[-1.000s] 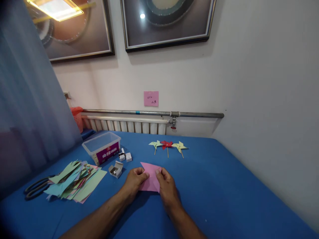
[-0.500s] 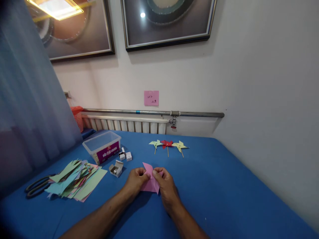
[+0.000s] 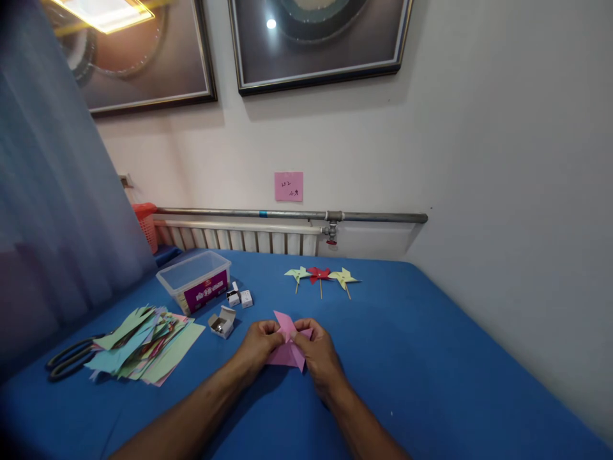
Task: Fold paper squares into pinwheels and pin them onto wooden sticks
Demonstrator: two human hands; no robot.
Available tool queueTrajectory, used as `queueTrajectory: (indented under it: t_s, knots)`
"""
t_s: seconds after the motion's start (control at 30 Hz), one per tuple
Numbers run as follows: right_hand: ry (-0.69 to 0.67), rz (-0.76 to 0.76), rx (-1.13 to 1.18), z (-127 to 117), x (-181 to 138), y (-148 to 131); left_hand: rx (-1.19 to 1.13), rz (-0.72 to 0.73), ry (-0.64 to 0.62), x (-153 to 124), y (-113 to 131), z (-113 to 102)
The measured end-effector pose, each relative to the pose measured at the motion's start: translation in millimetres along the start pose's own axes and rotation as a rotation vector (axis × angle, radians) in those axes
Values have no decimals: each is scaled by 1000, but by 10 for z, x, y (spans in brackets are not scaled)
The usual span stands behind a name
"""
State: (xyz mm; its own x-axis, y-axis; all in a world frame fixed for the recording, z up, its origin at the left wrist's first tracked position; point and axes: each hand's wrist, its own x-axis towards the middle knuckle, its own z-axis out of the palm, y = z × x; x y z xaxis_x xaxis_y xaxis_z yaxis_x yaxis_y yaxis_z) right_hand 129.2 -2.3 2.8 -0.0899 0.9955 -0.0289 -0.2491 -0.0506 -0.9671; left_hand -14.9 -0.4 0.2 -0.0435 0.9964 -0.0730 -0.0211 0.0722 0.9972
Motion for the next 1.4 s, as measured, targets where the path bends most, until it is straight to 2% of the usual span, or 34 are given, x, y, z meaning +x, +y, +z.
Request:
queueTrajectory:
  t_s: [0.47, 0.67, 1.13, 1.4]
  knots:
    - [-24, -35, -73, -62, 66, -7, -9, 3, 4, -38, 53, 10]
    - [12, -89, -222, -97, 92, 18, -20, -18, 7, -47, 65, 17]
    - [73, -112, -330, -91, 76, 43, -91, -11, -42, -60, 52, 24]
    - [50, -135, -362, -101, 105, 90, -17, -24, -7, -14, 3, 8]
